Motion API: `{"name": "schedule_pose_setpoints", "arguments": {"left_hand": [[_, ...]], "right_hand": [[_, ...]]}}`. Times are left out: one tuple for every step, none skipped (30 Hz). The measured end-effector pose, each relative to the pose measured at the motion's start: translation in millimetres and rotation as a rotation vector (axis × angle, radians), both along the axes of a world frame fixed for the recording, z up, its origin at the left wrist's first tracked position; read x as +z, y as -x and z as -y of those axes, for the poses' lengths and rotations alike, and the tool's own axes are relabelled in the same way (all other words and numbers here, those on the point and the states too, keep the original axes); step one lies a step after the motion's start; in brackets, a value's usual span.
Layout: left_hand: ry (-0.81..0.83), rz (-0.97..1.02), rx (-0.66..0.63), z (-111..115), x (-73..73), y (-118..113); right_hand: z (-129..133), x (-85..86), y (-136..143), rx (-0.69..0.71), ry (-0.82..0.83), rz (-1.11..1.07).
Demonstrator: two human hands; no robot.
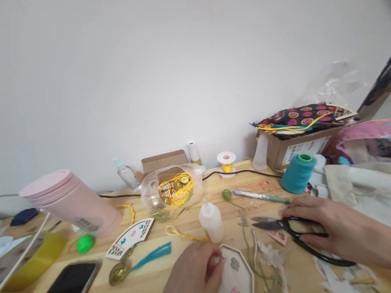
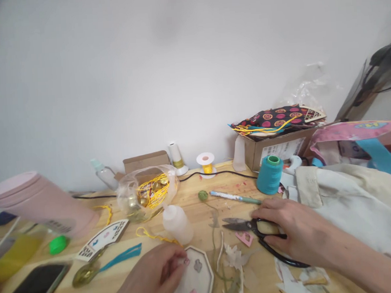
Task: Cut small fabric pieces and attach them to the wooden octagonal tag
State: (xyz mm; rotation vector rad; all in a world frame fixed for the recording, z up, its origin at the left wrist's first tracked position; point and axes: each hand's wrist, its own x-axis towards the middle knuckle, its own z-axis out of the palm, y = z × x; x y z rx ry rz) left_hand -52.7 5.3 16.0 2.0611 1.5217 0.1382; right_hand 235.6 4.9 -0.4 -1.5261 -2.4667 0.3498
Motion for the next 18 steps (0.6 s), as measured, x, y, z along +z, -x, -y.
{"name": "schedule_pose_setpoints", "arguments": {"left_hand": [[0.009, -0.002, 0.0, -0.8, 2.6, 1.0], [0.016, -0.002, -0.004, -1.6, 4.8, 2.0], [0.024, -0.003, -0.014, -2.4, 6.5, 3.0], [0.028, -0.004, -0.026, -3.1, 7.5, 4.2], [0.027, -0.013, -0.027, -3.9, 7.8, 5.7], [0.017, -0.026, -0.022, -4.5, 7.3, 7.5], [0.004, -0.036, -0.023, -5.0, 6.1, 9.7], [-0.009, -0.033, -0.033, -5.3, 4.3, 12.2], [-0.018, -0.017, -0.05, -5.5, 1.9, 15.1], [-0.019, 0.004, -0.07, -5.4, -0.7, 18.1], [-0.012, 0.024, -0.094, -5.2, -3.4, 21.1], [0.004, 0.03, -0.112, -5.0, -5.9, 23.9], [0.023, 0.027, -0.124, -4.8, -8.1, 26.2], [0.039, 0.015, -0.133, -4.8, -9.7, 28.1], [0.052, -0.002, -0.141, -5.0, -10.9, 29.4], [0.062, -0.012, -0.15, -5.4, -11.6, 30.3], [0.069, -0.018, -0.158, -6.1, -12.1, 30.7], [0.075, -0.022, -0.161, -6.9, -12.5, 30.8]], "right_hand": [[-0.4, 0.7, -0.5, 0.006, 0.003, -0.001], [-0.6, 2.1, -1.1, 0.013, 0.008, 0.001], [-0.2, 4.5, -1.5, 0.018, 0.014, 0.008], [0.7, 7.9, -1.5, 0.023, 0.02, 0.019], [2.1, 12.4, -0.5, 0.021, 0.022, 0.031], [4.1, 17.8, 1.9, 0.017, 0.016, 0.04], [6.5, 23.5, 6.0, 0.018, 0.01, 0.044], [9.1, 29.1, 12.2, 0.017, -0.002, 0.037], [11.6, 33.9, 20.5, 0.034, -0.008, 0.016], [14.0, 37.3, 30.5, 0.065, 0.022, -0.003], [15.9, 38.9, 41.9, 0.073, 0.03, -0.025], [17.2, 38.5, 53.9, 0.106, 0.031, -0.054], [17.9, 36.2, 65.6, 0.132, 0.043, -0.057], [17.9, 32.3, 76.2, 0.16, 0.051, -0.061], [17.3, 27.4, 85.3, 0.193, 0.056, -0.067], [16.4, 22.2, 92.4, 0.187, 0.049, -0.076], [15.4, 17.2, 97.5, 0.194, 0.04, -0.091], [14.5, 13.2, 100.8, 0.195, 0.035, -0.102]]}}
